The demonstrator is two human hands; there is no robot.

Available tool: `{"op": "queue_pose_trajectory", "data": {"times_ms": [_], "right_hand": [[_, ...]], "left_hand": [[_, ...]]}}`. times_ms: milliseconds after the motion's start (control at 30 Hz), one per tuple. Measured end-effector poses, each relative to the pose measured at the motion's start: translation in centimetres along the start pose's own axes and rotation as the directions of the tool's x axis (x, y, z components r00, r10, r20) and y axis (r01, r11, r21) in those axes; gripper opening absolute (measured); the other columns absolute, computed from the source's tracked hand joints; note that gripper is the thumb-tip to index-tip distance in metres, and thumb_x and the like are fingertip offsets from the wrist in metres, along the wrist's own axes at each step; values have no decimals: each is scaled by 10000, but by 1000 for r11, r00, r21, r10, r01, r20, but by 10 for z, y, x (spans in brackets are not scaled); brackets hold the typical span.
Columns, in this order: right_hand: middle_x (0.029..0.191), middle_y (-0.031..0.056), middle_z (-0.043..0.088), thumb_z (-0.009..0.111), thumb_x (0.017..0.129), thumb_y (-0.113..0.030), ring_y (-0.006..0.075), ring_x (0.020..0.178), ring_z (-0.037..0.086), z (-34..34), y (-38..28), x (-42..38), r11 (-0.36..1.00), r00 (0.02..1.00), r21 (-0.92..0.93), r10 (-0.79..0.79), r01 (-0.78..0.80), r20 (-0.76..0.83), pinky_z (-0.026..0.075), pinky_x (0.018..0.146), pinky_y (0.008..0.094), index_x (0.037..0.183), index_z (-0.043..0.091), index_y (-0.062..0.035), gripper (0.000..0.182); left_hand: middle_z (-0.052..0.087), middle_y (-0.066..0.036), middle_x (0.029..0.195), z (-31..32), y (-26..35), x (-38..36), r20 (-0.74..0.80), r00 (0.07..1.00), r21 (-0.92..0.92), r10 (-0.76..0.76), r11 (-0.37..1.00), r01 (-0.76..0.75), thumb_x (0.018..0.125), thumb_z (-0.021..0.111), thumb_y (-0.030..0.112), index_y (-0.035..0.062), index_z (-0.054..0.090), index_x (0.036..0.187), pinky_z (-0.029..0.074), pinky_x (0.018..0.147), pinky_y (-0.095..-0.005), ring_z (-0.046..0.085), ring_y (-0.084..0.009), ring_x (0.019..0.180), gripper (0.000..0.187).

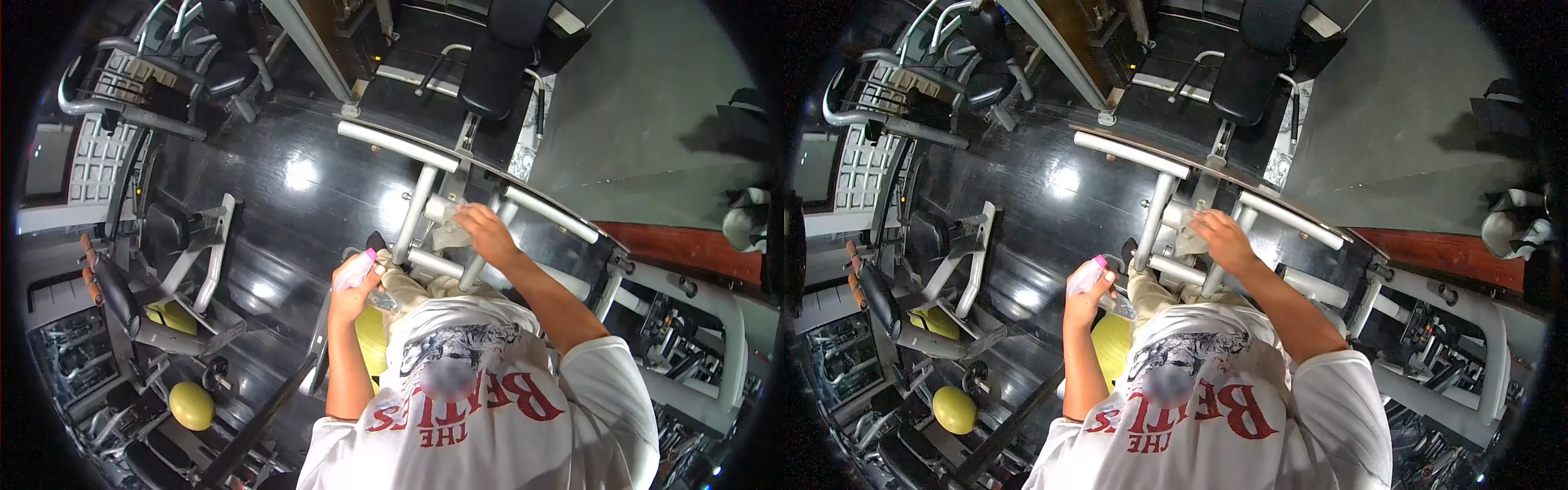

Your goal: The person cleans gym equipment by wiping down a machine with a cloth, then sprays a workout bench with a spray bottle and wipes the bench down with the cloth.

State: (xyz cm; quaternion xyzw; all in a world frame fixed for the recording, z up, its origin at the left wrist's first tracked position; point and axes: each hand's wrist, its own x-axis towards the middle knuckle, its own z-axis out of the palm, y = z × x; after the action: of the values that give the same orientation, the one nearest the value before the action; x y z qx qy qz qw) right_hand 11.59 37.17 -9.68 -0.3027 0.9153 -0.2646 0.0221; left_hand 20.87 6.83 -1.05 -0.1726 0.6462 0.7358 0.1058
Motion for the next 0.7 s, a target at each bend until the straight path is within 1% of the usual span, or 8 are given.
{"op": "queue_pose_trajectory", "data": {"times_ms": [67, 100, 200, 233, 333, 433, 533, 700], "right_hand": [[1281, 91, 593, 582, 739, 84, 283, 1235, 519, -4, 17, -11, 998, 999, 44, 37, -39, 30, 430, 1058, 389, 1161, 673, -56, 454], [1231, 96, 604, 583, 724, 103, 290, 1190, 531, -6, 17, -11, 997, 1000, 73, 27, -26, -2, 449, 1017, 377, 1148, 678, -51, 460], [1187, 105, 604, 582, 736, 86, 300, 1146, 537, 10, 11, 12, 993, 997, 120, 25, -16, -73, 456, 988, 386, 1142, 676, -51, 439], [1137, 109, 600, 576, 751, 68, 308, 1091, 541, 17, 5, 28, 993, 990, 112, 44, -29, -136, 458, 964, 408, 1127, 669, -50, 405], [1122, 109, 588, 556, 783, 53, 327, 1073, 535, 44, -6, 67, 976, 954, 164, 183, -146, -236, 450, 961, 426, 1129, 653, -58, 377], [1121, 117, 567, 556, 812, 33, 341, 1068, 525, 41, -17, 70, 941, 918, 107, 337, -321, -207, 449, 949, 450, 1148, 642, -68, 361], [1138, 123, 553, 581, 831, -1, 347, 1070, 515, 10, -9, 37, 958, 958, 21, 286, -285, -36, 452, 931, 463, 1146, 637, -71, 328], [1147, 149, 553, 550, 892, -100, 379, 1040, 520, -2, 5, 19, 973, 978, 110, 207, -203, -22, 458, 940, 485, 1052, 640, -47, 191]], "left_hand": [[642, -42, 766, 3, 0, 5, 13, 1000, 3, 7, 1000, -7, 857, 758, 73, -17, 657, 981, 500, 580, -277, 622, -129, 616, 184], [645, -41, 772, 2, -1, 5, 24, 1000, 38, 16, 999, -17, 857, 758, 66, -19, 659, 987, 498, 581, -274, 622, -125, 617, 184], [647, -39, 774, 2, -2, 0, 26, 1000, 23, 17, 1000, -17, 858, 759, 71, -17, 659, 975, 494, 582, -270, 625, -126, 618, 177], [648, -44, 776, 0, -4, -2, 28, 999, 40, 34, 999, -35, 862, 752, 78, -17, 658, 968, 492, 586, -272, 626, -131, 614, 171], [646, -48, 772, 3, -1, -5, 13, 1000, 57, -19, 998, 19, 866, 748, 81, -16, 657, 968, 491, 588, -275, 627, -137, 614, 168], [643, -54, 776, 8, 4, -2, 30, 999, 90, -28, 996, 25, 868, 743, 73, -18, 654, 978, 494, 589, -282, 626, -143, 615, 169], [642, -54, 782, 15, 11, 2, 50, 999, 60, -15, 998, 12, 867, 741, 69, -23, 651, 991, 498, 591, -285, 624, -146, 618, 178], [639, -51, 783, 15, 15, 0, 16, 1000, 71, -23, 997, 22, 866, 738, 60, -19, 642, 973, 503, 593, -286, 623, -147, 621, 164]]}}
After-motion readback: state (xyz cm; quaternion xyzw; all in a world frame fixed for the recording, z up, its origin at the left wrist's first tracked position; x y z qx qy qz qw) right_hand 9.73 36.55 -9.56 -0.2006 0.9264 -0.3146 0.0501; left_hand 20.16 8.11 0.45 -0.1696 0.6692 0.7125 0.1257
